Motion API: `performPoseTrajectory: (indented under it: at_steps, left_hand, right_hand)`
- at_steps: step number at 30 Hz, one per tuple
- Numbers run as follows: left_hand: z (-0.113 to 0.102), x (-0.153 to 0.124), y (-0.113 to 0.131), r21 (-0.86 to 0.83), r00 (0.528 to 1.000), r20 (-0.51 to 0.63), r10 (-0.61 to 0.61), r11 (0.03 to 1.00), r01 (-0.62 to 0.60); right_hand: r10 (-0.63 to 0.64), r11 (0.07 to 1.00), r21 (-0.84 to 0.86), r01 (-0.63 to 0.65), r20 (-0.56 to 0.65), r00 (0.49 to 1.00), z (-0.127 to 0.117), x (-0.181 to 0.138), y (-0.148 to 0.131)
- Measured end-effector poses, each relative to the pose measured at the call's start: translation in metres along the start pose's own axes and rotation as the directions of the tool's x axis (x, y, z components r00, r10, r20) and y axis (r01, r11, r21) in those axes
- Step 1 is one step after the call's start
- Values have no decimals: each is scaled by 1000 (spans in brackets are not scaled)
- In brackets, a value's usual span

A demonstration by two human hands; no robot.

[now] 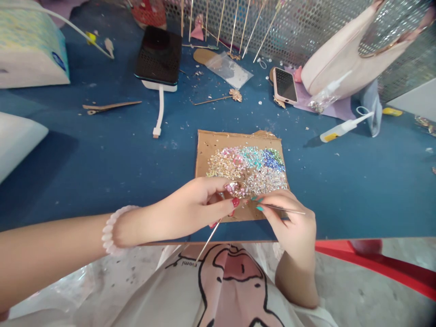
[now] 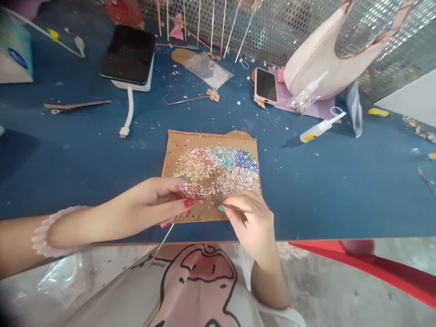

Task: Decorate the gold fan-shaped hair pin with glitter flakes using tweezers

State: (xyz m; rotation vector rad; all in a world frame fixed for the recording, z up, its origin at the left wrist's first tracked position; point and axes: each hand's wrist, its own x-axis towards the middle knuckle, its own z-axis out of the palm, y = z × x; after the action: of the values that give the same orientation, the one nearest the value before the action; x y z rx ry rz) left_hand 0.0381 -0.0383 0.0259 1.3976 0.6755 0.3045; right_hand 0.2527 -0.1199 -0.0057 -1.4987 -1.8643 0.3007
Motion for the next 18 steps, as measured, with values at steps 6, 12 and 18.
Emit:
performPoseTrajectory:
  at_steps: [6,12,18]
  left_hand:
    - [0,0,-1,-23,1000,-8,10,1000,-10]
    - [0,0,0,-29,1000,-13,-19,999,19]
    - [0,0,1,-43,1000,-7,-9,999,9]
  right_hand:
    - [1,1000,13,-1,5,1000,-2,-1,0]
    - [-21,999,40,21,14,1000,-1,0,1]
    - [-14,999,44,14,9,1000,-1,0,1]
